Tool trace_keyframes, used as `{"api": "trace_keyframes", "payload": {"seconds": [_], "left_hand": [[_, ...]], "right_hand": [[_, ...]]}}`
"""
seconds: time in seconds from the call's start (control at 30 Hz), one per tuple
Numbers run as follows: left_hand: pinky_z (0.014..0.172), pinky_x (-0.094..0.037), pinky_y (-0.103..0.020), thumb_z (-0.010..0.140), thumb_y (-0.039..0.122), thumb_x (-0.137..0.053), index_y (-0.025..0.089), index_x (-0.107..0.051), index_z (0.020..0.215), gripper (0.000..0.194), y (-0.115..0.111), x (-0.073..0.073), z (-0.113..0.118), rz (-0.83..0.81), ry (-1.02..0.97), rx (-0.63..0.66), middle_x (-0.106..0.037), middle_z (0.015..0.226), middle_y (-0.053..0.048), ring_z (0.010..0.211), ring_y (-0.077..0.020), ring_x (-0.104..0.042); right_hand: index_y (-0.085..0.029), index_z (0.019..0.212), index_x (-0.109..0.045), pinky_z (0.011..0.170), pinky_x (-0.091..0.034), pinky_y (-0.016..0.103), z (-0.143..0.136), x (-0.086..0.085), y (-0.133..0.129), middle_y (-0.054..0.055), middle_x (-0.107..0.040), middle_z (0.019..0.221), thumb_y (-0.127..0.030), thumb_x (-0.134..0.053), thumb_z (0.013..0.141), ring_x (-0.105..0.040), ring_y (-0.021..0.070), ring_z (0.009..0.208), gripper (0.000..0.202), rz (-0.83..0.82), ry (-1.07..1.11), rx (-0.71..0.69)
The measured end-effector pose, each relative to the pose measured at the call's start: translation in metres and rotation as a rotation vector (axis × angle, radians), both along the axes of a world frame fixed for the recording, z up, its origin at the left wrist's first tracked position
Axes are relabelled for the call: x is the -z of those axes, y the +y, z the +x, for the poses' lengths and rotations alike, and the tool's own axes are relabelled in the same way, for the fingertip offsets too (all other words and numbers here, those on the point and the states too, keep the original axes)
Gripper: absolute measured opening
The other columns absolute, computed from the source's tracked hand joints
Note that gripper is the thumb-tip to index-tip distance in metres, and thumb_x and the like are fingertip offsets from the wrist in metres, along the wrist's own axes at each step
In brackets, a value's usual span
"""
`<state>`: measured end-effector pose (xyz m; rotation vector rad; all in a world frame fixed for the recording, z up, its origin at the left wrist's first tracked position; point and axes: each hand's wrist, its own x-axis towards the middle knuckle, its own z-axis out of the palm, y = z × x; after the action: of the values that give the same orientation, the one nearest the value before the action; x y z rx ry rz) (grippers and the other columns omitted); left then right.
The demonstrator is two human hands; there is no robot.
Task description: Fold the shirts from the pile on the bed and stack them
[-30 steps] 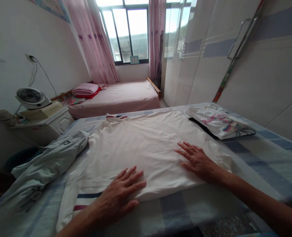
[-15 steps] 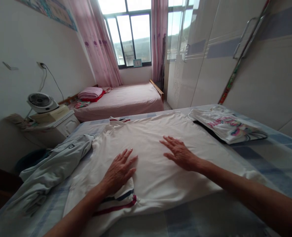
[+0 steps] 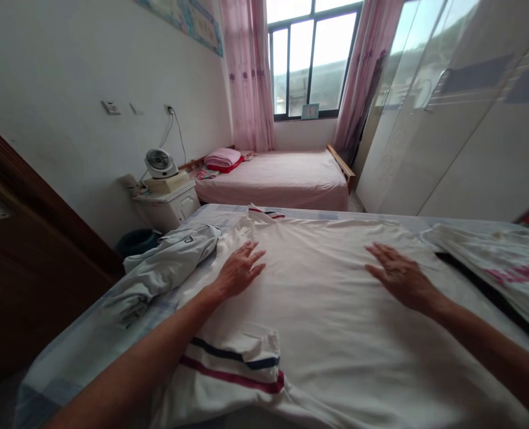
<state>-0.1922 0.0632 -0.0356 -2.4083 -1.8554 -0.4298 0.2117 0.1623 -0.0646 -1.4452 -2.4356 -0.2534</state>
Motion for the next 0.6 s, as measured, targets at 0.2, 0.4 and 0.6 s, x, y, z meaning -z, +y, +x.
{"api": "trace_keyframes", "payload": {"seconds": [0.2,0.4,0.6], "left_hand": [[0.112,-0.025,-0.049,0.094,0.047,-0.034,0.016,-0.044,0.139,0.055,0.017,0.019,-0.031,-0.117,0.075,-0.099,-0.036,0.147,-0.015,0.137,-0.0292,-0.03],[0.105,-0.038,-0.035,0.094,0.045,-0.031,0.019,-0.059,0.123,0.048,0.051,-0.004,-0.026,-0.089,0.035,-0.042,-0.057,0.131,-0.009,0.12,-0.021,-0.052],[0.11,-0.026,-0.047,0.095,0.045,-0.029,0.023,-0.048,0.136,0.05,0.115,0.014,-0.027,-0.158,0.073,-0.016,-0.037,0.148,-0.009,0.137,-0.025,-0.031]], "right_hand": [[-0.024,0.14,-0.043,0.111,-0.027,0.044,-0.023,0.011,0.027,0.006,-0.036,0.149,-0.05,-0.023,0.092,-0.031,0.0225,0.137,0.058,-0.159,-0.078,-0.081],[-0.014,0.139,-0.043,0.108,-0.027,0.05,0.0,-0.008,0.05,0.015,-0.037,0.147,-0.049,-0.029,0.09,-0.032,0.0301,0.136,0.062,-0.111,-0.107,0.189],[-0.031,0.142,-0.039,0.113,-0.02,0.041,-0.07,-0.003,0.066,0.001,-0.03,0.152,-0.053,-0.025,0.093,-0.024,0.0193,0.14,0.055,-0.22,-0.099,-0.351]]}}
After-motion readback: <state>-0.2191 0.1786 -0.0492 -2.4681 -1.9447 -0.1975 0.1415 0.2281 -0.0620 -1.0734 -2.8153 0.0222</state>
